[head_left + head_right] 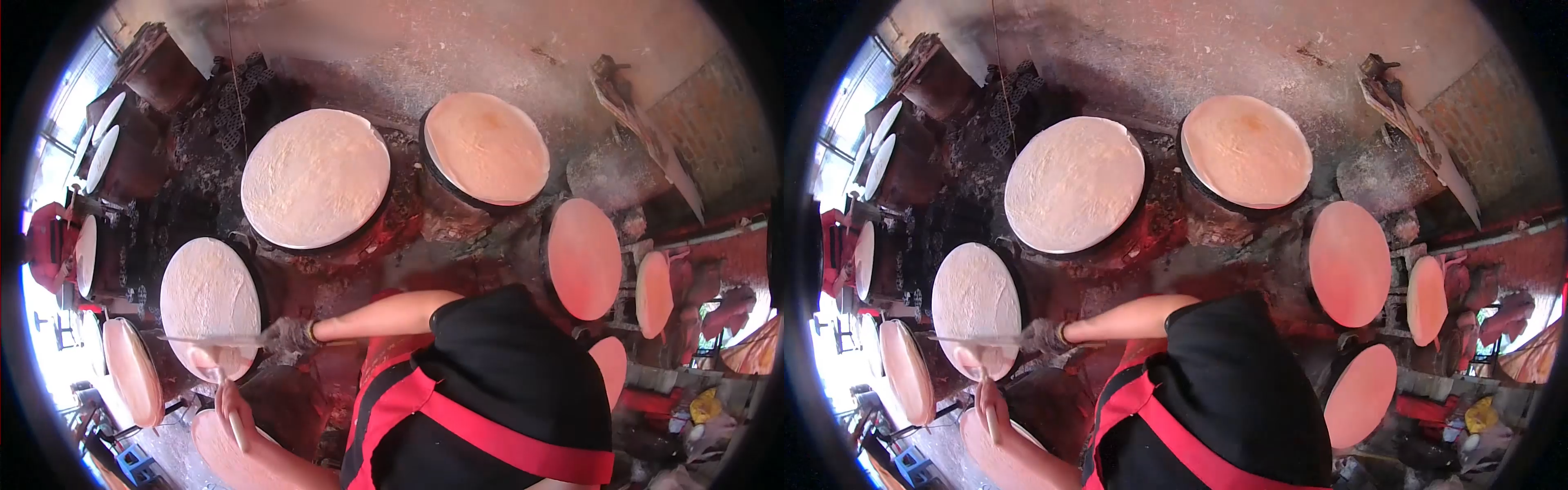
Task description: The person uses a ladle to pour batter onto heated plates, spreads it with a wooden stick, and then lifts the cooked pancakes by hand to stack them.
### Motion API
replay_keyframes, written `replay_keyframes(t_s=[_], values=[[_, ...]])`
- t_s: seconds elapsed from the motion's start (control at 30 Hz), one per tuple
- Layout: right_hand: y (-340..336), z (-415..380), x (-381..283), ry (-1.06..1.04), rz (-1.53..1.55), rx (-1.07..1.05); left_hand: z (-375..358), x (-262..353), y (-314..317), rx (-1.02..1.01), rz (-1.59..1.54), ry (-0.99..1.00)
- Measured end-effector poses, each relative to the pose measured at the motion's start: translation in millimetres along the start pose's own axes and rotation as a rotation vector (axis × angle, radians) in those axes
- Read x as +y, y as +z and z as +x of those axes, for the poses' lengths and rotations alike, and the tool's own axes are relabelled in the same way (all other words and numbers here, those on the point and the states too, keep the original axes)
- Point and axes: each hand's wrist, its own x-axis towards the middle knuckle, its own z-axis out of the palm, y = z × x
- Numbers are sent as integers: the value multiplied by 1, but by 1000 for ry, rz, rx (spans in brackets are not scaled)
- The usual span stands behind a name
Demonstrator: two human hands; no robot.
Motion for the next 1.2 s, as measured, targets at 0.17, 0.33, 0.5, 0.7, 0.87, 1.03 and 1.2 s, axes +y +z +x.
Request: replay_keyframes(t_s=[0.17, 0.33, 0.5, 0.7, 0.87, 1.03, 1.2], values=[[-42, 36, -35, -327, -494, 441, -39, -99, 4, -36, 413, 190], [-16, -38, -52, -112, -885, -244, -38, -118, -20, -81, 15, 100], [-68, -8, -45, -322, -691, 109, -70, -147, -67, 54, 110, 552], [-57, -57, -78, 111, -1049, -459, -127, -184, -123, 159, 87, 904], [59, -27, -52, -330, -752, -424, -190, -204, -161, 17, -151, 1057], [173, 13, -5, -359, -1045, -848, -208, -200, -201, -25, -236, 1232], [359, -31, 50, -503, -1443, -927, -291, -160, -243, 90, -182, 1425]])
